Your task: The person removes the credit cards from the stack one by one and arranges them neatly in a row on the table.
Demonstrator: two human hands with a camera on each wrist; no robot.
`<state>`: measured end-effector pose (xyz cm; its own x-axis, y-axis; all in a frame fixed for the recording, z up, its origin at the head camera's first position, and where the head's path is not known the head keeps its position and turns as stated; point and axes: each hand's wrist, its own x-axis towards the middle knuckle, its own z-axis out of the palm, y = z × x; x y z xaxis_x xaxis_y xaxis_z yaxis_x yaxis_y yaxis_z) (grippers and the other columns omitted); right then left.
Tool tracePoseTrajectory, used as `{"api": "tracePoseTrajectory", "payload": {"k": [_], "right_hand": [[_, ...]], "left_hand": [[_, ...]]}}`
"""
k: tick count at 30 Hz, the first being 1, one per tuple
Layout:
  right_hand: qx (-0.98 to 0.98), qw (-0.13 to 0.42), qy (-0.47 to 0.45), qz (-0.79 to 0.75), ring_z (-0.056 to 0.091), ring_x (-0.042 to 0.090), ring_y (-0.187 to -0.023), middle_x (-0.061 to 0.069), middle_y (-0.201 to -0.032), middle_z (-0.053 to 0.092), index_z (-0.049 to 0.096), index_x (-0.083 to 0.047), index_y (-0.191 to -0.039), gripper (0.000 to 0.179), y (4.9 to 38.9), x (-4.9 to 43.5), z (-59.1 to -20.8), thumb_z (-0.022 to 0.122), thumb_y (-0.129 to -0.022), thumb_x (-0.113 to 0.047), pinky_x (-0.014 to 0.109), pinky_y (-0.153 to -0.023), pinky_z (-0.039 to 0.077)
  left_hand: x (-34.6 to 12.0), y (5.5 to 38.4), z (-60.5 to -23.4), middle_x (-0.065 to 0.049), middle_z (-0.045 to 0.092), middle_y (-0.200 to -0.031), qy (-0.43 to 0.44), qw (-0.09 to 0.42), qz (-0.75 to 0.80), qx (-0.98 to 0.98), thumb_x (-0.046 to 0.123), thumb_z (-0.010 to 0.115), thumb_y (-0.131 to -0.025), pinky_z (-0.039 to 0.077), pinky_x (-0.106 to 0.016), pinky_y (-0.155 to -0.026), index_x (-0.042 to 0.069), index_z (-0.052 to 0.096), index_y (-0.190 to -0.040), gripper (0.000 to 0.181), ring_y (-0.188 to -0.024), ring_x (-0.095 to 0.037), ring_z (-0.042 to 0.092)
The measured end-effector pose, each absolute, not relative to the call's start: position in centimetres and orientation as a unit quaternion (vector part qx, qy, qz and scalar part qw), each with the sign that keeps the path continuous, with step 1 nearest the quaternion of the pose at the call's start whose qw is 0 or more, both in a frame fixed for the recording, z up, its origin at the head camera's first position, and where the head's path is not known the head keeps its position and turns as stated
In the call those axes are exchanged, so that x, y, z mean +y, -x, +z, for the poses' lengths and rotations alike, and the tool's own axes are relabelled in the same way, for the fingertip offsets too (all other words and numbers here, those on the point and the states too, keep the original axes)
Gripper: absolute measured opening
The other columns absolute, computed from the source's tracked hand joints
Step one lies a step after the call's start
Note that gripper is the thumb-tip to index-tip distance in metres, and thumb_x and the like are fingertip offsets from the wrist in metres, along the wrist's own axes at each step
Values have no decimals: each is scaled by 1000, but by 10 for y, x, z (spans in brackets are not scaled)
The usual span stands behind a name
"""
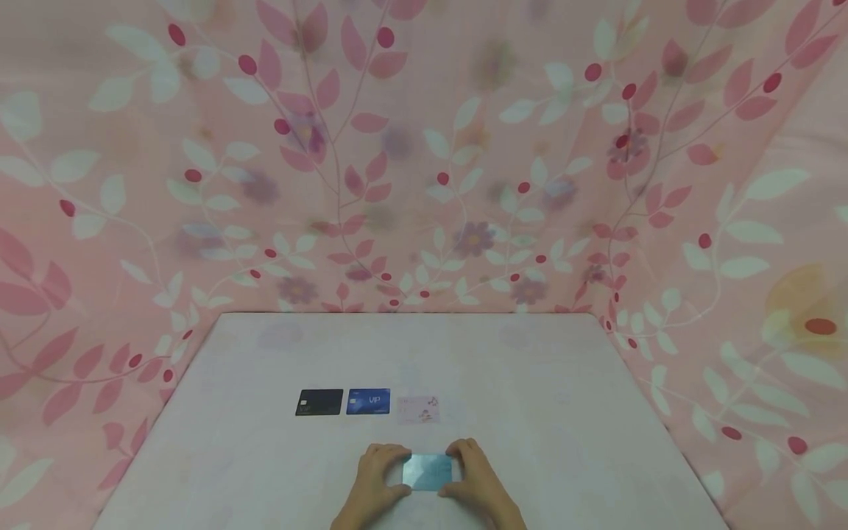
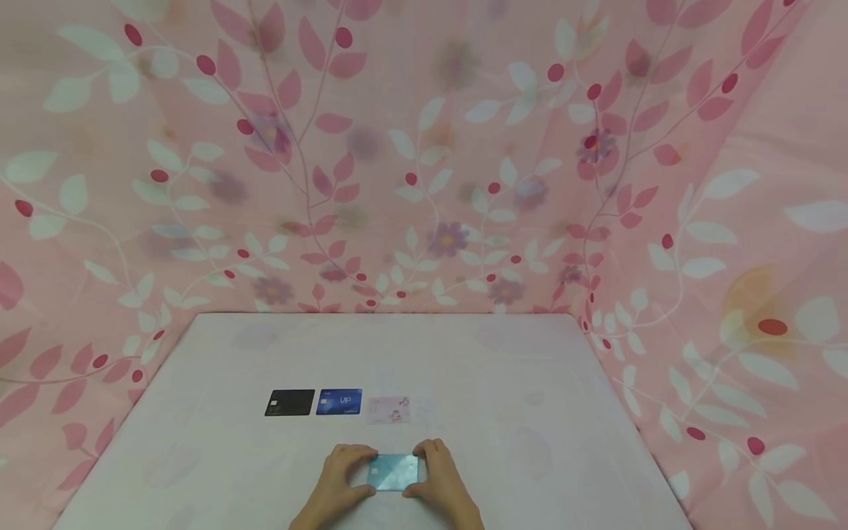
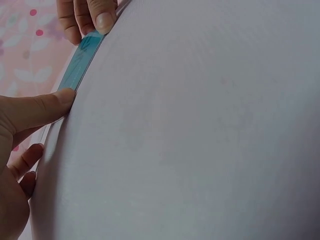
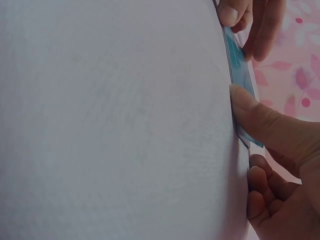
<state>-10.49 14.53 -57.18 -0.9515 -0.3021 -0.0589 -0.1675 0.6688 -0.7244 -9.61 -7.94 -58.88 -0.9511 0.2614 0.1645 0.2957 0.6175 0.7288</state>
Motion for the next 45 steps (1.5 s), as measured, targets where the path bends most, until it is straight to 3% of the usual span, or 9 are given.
{"api": "tracePoseTrajectory", "payload": {"k": [7,12,16,28,34,45], "right_hand": [[889,107,123,-428,45,10,-80,-2,-89,51,55,-4,-108,56,105,144,-567,84,-61,-13,24,-70,43],[891,116,123,-420,45,10,-79,-1,-90,51,55,-1,-114,60,106,143,-564,84,-63,-14,23,-68,43],[902,129,120,-395,42,11,-76,-1,-87,48,59,-3,-110,56,109,143,-562,84,-63,-18,24,-66,40],[908,120,119,-384,47,16,-82,2,-90,48,57,-5,-101,53,110,140,-561,86,-57,-14,35,-76,46],[901,119,118,-400,47,14,-80,1,-87,50,56,-3,-100,54,110,140,-561,87,-56,-11,31,-72,45],[886,142,125,-423,43,12,-80,-1,-88,47,56,-1,-115,61,104,143,-560,85,-62,-11,25,-70,41]], "left_hand": [[-80,97,-592,2,65,-108,166,38,-412,-895,18,82,-63,37,-43,-87,14,66,-109,49,-97,-16,48],[-81,97,-592,2,65,-109,168,24,-415,-894,19,81,-66,37,-43,-88,15,65,-112,49,-99,-16,48],[-82,98,-592,3,64,-112,158,1,-422,-893,20,80,-68,37,-44,-90,16,64,-113,49,-101,-16,48],[-82,98,-596,4,66,-109,169,22,-421,-891,18,81,-66,36,-39,-84,16,66,-111,48,-94,-12,47],[-82,99,-598,5,66,-110,165,20,-426,-889,18,81,-66,35,-39,-84,17,66,-111,47,-95,-12,47],[-83,99,-595,4,64,-113,168,-7,-431,-887,21,79,-69,34,-41,-88,17,64,-115,48,-99,-13,47]]}}
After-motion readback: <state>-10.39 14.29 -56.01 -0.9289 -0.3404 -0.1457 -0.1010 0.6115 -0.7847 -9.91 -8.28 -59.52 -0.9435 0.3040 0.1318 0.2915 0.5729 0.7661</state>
